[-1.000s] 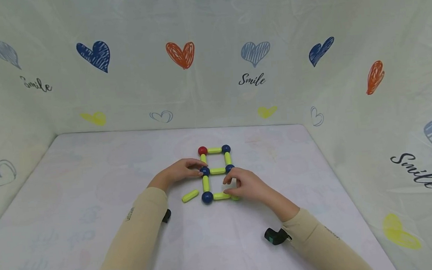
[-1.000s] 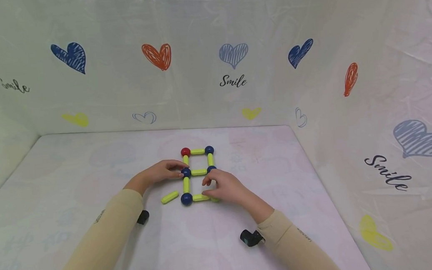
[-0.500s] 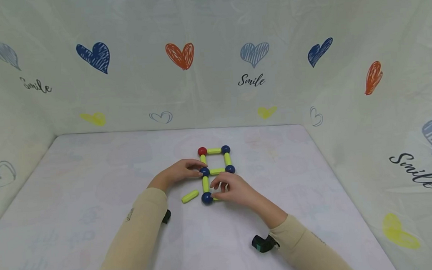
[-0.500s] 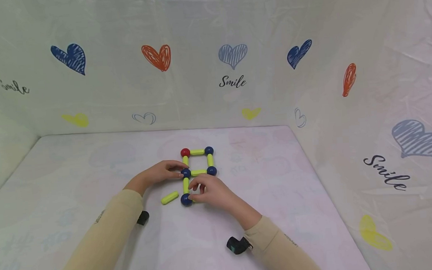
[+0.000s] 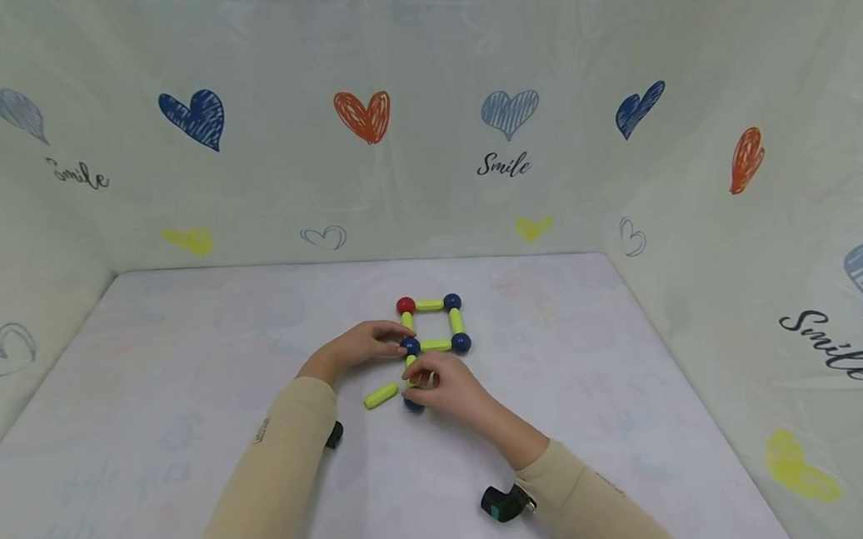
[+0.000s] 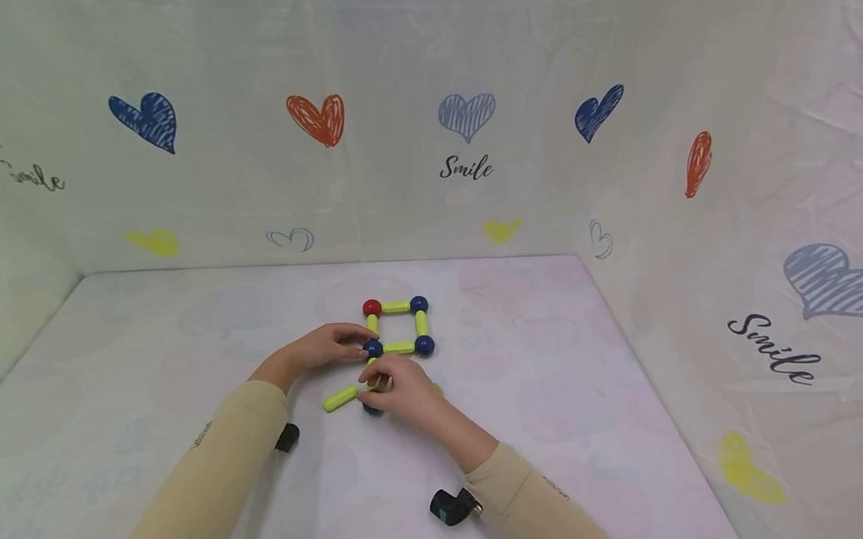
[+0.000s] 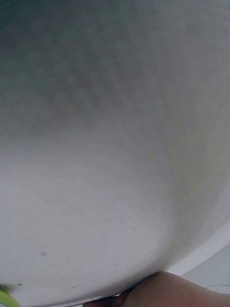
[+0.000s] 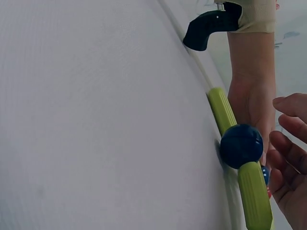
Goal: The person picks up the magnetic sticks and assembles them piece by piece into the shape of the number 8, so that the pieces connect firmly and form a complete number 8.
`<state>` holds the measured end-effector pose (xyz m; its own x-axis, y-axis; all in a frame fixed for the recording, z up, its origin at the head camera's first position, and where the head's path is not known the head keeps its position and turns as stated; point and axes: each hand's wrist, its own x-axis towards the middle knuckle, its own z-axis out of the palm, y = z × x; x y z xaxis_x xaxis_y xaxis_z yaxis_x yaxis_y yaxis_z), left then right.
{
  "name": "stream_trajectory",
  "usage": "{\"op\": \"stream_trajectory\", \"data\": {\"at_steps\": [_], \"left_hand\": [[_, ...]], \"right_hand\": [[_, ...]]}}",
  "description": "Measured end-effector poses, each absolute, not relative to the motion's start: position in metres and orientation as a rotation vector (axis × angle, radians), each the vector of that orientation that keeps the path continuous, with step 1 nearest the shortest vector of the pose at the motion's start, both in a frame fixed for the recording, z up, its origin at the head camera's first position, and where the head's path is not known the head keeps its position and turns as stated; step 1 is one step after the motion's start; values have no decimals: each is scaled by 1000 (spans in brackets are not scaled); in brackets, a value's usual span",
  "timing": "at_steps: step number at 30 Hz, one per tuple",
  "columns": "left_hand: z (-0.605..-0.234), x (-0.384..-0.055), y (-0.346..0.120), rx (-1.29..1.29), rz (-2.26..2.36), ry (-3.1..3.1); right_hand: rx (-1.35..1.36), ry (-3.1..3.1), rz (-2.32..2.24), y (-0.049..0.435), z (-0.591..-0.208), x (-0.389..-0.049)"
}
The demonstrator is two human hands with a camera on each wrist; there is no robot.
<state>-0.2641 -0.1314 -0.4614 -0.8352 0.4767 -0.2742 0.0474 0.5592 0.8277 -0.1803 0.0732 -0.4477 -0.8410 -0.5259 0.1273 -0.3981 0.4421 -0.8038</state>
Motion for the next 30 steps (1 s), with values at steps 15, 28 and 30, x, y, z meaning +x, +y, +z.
{"op": "stream_trajectory", "data": {"at_steps": [15,28,30], "left_hand": [[-461,-264,-131,436,1214,2312],[-460,-262,-131,425,1234,2289],[-460,-263,-130,421,1233,2291]], "right_hand": [[-626,2592,-1363,56,-454,-173],[-669,2728,-1194,44,-459,-176],[-678,2752,-1175,42,-460,-176]]}}
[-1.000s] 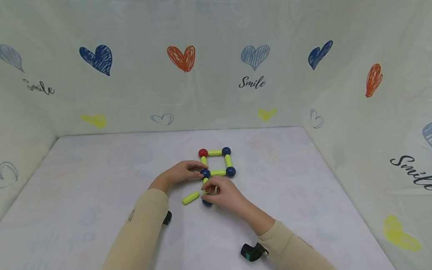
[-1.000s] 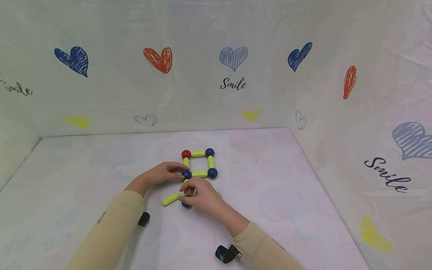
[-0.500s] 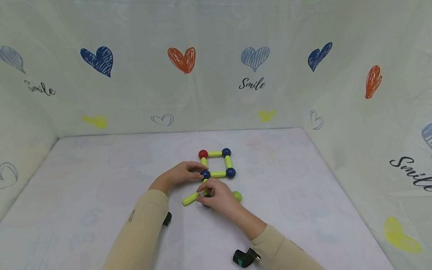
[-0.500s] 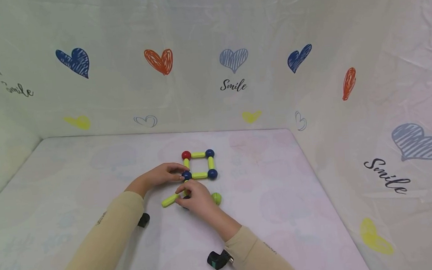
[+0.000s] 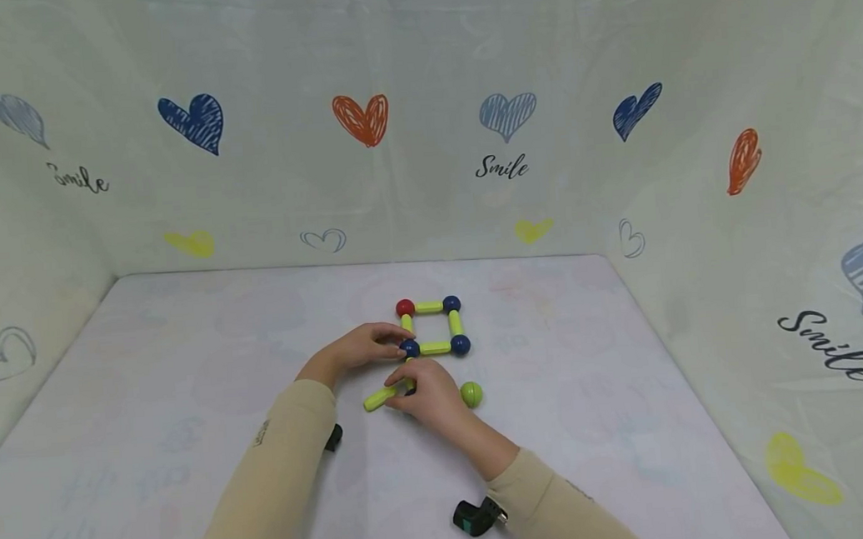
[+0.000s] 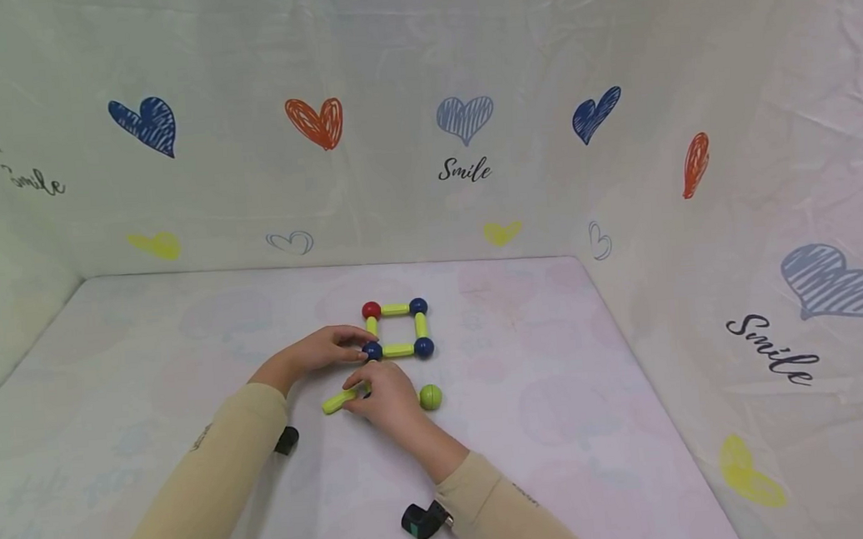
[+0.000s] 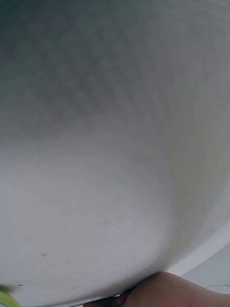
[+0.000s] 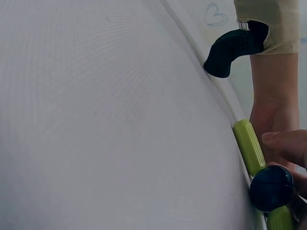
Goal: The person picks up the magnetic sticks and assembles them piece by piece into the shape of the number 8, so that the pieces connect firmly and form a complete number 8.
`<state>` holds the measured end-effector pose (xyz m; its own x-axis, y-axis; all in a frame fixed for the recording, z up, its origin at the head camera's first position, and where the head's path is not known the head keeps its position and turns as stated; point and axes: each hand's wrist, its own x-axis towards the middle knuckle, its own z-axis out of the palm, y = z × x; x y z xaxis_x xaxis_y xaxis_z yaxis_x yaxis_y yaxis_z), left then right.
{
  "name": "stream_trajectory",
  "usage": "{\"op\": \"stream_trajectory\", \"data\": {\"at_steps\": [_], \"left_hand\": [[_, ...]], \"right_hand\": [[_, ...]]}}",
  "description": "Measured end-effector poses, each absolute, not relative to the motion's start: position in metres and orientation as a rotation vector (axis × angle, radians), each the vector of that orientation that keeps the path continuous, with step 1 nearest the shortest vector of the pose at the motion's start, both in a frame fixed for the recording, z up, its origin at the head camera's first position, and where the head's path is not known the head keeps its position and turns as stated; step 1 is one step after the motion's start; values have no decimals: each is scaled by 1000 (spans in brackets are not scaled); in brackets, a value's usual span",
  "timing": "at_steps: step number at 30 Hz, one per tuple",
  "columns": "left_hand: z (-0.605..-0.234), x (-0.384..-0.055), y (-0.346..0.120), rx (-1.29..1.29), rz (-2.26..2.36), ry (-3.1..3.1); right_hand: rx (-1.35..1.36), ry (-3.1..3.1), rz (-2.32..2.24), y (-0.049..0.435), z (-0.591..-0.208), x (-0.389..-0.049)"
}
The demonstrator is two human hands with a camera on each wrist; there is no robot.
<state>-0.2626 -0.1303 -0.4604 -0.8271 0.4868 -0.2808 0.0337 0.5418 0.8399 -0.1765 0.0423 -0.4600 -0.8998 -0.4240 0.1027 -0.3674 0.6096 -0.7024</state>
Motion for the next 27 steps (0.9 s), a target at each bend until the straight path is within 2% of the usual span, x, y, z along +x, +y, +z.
{"op": "stream_trajectory", "data": {"at_steps": [27], "left_hand": [[-459,-261,-132,419,1250,2267]], "right_hand": [[-698,2908,-934,35,-463,-170]]}}
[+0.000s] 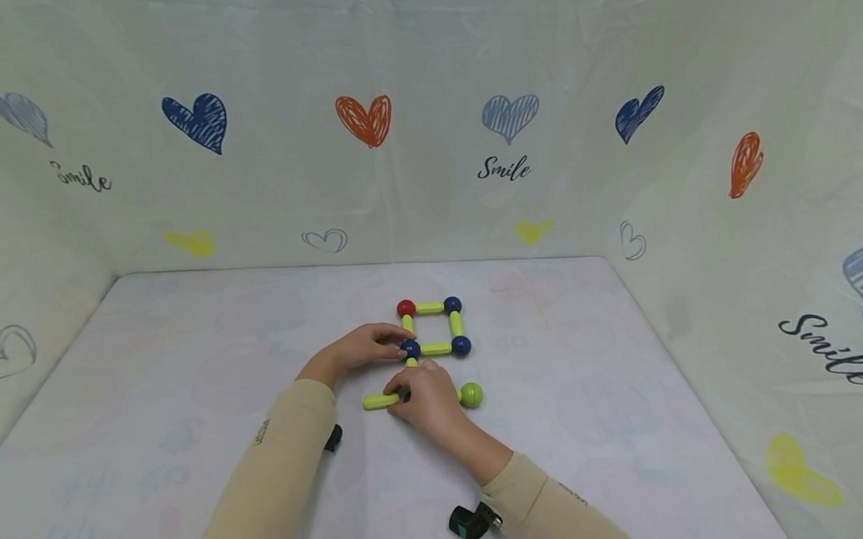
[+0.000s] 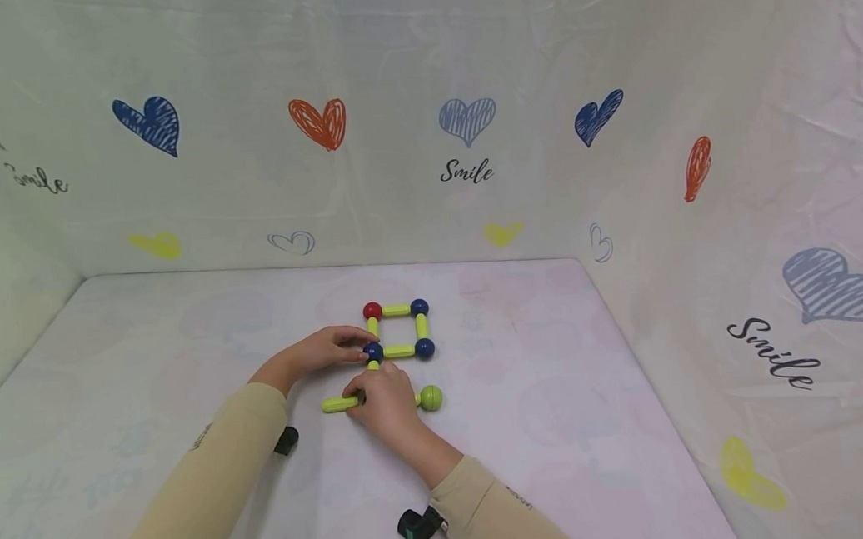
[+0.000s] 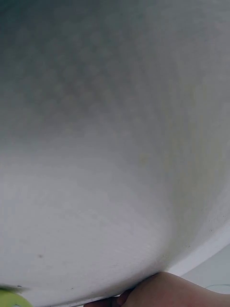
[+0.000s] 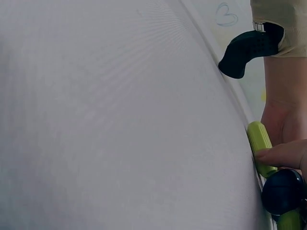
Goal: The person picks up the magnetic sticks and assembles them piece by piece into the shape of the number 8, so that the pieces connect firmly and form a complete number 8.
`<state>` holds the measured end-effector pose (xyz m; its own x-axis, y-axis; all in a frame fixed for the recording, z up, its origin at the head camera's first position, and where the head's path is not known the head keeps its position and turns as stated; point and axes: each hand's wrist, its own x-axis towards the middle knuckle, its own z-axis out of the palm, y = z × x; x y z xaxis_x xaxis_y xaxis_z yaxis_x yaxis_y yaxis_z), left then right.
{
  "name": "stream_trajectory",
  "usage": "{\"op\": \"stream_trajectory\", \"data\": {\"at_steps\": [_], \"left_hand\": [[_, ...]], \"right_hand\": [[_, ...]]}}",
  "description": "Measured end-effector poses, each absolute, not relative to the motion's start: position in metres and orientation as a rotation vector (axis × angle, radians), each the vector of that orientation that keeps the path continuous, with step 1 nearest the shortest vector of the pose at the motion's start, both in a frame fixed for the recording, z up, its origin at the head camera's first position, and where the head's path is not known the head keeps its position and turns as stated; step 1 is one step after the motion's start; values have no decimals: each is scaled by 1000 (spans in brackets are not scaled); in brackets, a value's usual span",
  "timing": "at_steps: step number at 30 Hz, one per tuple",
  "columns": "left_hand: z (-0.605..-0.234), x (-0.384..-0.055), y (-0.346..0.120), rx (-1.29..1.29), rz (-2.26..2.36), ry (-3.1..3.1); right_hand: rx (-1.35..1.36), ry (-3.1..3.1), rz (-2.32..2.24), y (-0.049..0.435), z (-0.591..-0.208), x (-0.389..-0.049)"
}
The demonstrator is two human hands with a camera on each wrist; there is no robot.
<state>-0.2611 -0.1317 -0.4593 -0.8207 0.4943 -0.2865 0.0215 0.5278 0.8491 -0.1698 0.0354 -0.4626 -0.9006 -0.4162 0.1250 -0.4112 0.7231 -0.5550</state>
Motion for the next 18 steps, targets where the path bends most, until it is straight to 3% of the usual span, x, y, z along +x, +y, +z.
{"op": "stream_trajectory", "data": {"at_steps": [18], "left_hand": [[-460,-262,-131,409,1245,2283]], "right_hand": [[-606,2700,-1289,59,-443,-169]]}}
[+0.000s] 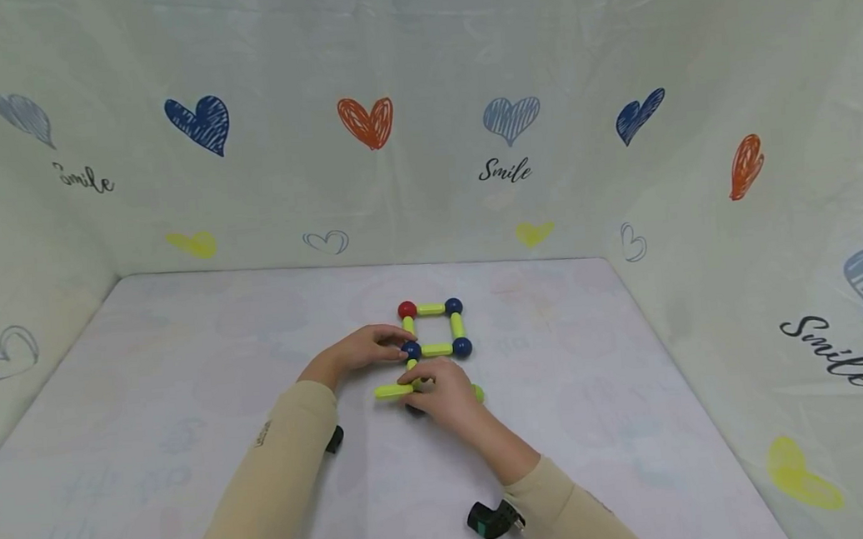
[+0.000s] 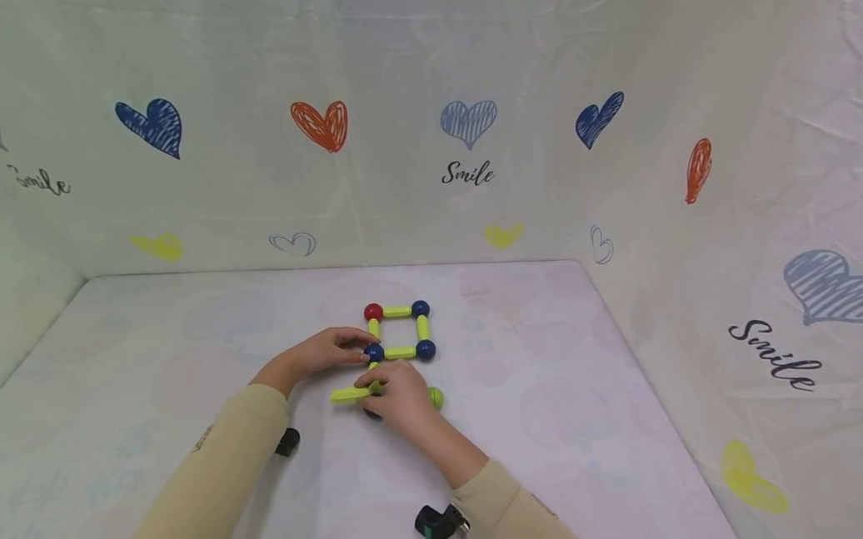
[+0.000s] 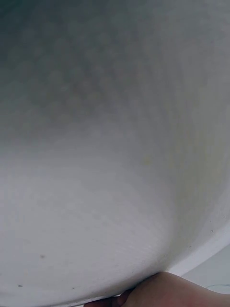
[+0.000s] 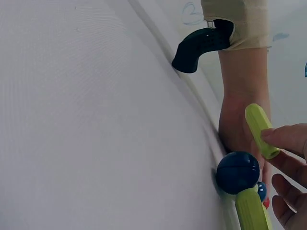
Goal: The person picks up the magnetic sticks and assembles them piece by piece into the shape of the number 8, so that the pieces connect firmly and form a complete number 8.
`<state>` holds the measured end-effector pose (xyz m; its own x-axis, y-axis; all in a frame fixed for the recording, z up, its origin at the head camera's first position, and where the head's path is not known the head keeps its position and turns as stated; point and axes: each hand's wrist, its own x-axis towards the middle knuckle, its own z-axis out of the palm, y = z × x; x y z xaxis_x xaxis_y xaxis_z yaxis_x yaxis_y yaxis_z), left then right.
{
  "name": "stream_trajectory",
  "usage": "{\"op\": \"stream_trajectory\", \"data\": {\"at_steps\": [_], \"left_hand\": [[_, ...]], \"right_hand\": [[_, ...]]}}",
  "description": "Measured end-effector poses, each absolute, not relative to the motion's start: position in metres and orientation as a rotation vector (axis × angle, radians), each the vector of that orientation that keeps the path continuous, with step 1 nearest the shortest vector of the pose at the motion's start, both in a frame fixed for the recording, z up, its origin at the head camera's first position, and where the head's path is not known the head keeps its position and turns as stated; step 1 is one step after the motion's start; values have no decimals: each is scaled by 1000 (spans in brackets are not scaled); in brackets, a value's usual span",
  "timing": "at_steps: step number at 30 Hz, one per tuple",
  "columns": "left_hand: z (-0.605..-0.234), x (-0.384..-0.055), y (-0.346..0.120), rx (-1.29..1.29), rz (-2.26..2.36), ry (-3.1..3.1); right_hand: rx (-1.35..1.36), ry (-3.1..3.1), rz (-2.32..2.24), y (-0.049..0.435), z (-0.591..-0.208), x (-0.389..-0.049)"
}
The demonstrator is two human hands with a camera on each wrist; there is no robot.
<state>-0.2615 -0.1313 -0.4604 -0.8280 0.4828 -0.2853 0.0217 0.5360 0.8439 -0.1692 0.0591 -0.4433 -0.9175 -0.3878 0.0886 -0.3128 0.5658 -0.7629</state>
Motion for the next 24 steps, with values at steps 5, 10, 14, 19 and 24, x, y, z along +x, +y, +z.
{"op": "stream_trajectory", "data": {"at_steps": [5,10,14,19,24], "left_hand": [[-462,-263,-131,405,1254,2291],[-464,-263,-131,400,1245,2305],[-463,-262,-130,389,1235,2312],[-463,-261,-130,388,1238,2309],[-463,-262,-131,411,1263,2296]], "right_hand": [[-558,2695,-1368,70,-439,-168],[-544,2664,-1462,80,-439,-170],[-490,2642,-1491,86,-439,-171],[-430,2641,-1543,93,-436,-172],[-388,2686,-1591,98,-434,-176]]}}
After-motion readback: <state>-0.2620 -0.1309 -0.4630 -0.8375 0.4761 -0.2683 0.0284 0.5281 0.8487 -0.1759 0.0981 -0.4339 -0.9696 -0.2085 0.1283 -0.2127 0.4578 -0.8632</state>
